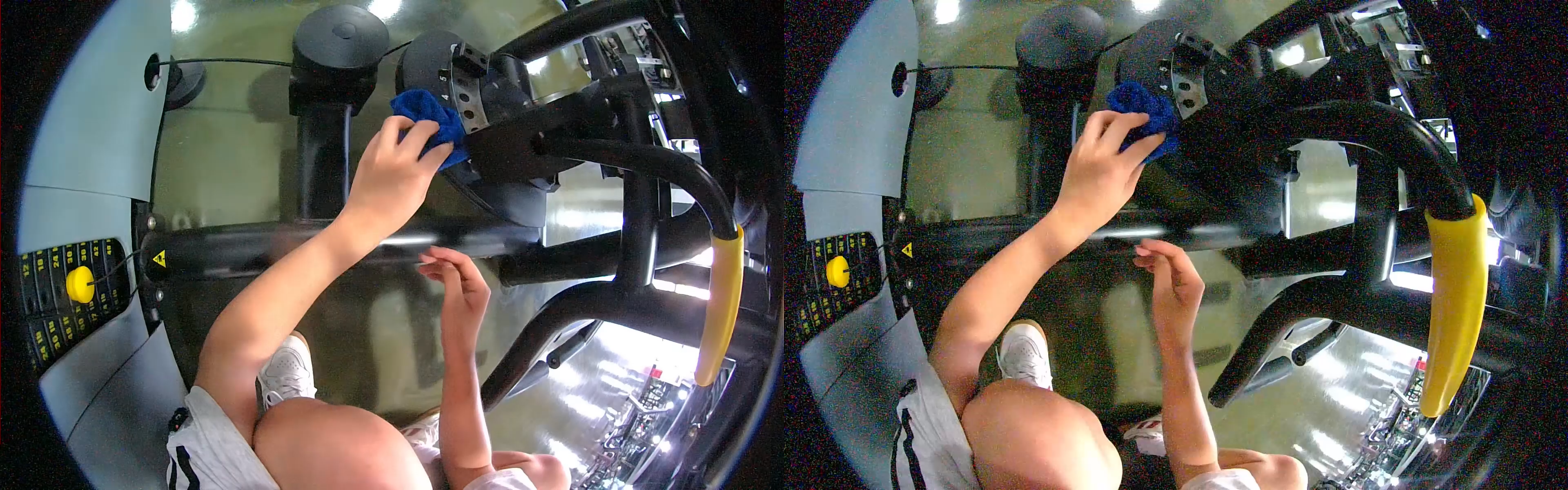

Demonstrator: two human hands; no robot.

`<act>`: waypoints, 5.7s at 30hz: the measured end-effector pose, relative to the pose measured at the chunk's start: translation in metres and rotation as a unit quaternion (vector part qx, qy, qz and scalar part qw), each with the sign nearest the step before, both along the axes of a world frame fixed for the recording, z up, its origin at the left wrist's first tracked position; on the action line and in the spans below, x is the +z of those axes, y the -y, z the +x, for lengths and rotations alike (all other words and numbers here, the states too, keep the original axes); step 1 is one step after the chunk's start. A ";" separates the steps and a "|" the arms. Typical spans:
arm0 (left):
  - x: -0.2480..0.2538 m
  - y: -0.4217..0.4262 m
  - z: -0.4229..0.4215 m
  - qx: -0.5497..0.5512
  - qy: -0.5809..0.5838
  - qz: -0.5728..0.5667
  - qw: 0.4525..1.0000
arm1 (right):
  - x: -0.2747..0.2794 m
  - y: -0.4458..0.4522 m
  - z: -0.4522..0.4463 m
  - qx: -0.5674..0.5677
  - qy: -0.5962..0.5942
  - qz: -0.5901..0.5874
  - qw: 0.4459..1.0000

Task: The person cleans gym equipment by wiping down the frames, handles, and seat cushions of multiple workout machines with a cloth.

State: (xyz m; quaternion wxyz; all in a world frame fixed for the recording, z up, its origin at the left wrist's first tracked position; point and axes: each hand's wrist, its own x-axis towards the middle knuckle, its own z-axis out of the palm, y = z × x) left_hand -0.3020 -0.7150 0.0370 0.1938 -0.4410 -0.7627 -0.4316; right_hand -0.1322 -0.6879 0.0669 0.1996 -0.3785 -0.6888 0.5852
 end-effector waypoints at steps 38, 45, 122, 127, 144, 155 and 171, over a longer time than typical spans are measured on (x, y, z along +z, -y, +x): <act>-0.008 -0.016 0.027 0.004 -0.086 0.033 0.996 | -0.015 -0.013 0.021 -0.150 -0.108 -0.091 0.978; -0.012 -0.025 0.045 -0.020 -0.077 -0.039 0.996 | -0.018 -0.012 0.021 -0.145 -0.097 -0.091 0.980; 0.005 0.034 0.053 -0.220 0.686 -0.080 0.689 | 0.021 -0.101 -0.059 -0.237 -0.111 0.178 0.949; 0.001 0.030 0.056 -0.239 0.685 -0.072 0.685 | 0.020 -0.054 -0.027 -0.160 -0.139 0.223 0.952; 0.006 0.038 0.052 -0.208 0.672 -0.092 0.705 | 0.006 -0.142 -0.093 -0.289 -0.063 0.226 0.928; -0.001 0.031 0.060 -0.228 0.683 -0.095 0.688 | 0.014 -0.047 -0.011 -0.125 -0.173 0.053 0.976; 0.001 0.039 0.056 -0.209 0.683 -0.104 0.692 | -0.014 -0.128 -0.076 -0.231 -0.064 0.305 0.922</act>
